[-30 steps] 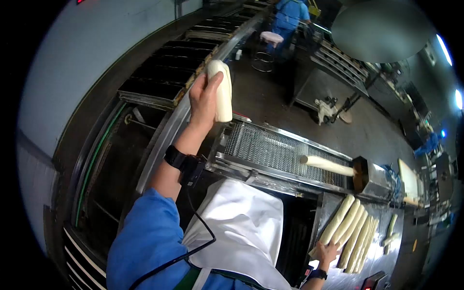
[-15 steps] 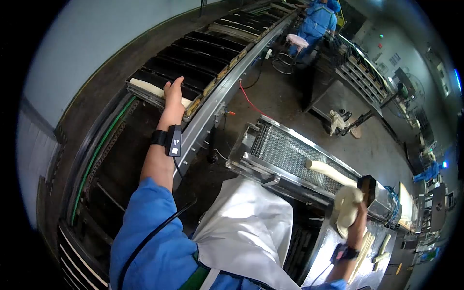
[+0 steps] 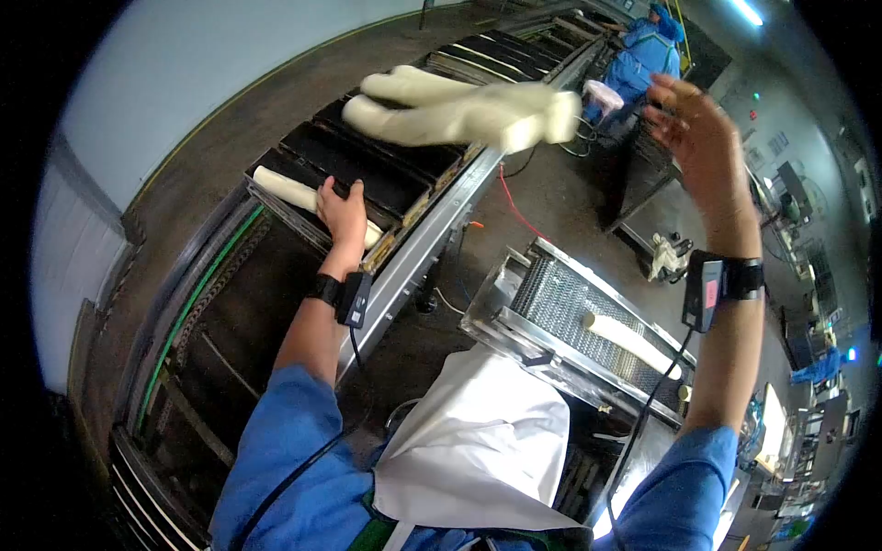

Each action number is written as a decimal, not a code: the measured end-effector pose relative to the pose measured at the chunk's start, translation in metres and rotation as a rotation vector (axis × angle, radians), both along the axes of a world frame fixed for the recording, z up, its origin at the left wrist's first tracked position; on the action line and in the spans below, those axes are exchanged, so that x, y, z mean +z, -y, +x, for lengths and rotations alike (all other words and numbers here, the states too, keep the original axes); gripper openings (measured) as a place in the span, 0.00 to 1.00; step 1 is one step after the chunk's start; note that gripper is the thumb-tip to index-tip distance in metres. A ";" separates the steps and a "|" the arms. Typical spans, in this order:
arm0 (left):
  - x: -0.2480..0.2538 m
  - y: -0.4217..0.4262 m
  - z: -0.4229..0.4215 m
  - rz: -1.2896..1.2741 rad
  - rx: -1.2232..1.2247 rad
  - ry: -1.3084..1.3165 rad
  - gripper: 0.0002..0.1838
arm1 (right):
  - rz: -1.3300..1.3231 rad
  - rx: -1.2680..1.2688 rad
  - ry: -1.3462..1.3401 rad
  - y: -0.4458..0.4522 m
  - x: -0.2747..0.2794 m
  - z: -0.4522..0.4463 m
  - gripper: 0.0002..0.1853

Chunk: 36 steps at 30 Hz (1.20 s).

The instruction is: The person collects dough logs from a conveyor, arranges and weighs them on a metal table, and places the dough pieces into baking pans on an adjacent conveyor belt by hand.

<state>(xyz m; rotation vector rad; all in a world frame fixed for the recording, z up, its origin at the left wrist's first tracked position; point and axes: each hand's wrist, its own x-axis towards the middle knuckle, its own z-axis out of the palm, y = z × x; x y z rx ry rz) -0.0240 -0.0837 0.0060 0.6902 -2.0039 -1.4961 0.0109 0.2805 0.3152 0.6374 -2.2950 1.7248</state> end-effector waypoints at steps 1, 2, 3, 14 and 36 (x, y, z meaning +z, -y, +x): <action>0.000 0.002 0.005 -0.006 0.008 0.008 0.37 | -0.005 -0.083 0.074 0.006 -0.014 -0.003 0.29; 0.000 0.003 0.008 0.003 -0.016 0.056 0.37 | -0.030 -0.076 0.148 0.007 -0.034 -0.008 0.22; 0.006 0.005 0.014 0.014 -0.040 0.087 0.37 | 0.072 -0.147 0.185 -0.010 -0.066 -0.023 0.21; -0.005 0.025 0.078 -0.213 -0.115 0.224 0.34 | 1.568 -0.536 0.054 -0.107 -0.333 0.078 0.21; 0.051 0.031 0.081 0.556 -0.096 -0.084 0.25 | -0.409 0.219 0.347 -0.018 -0.062 -0.038 0.43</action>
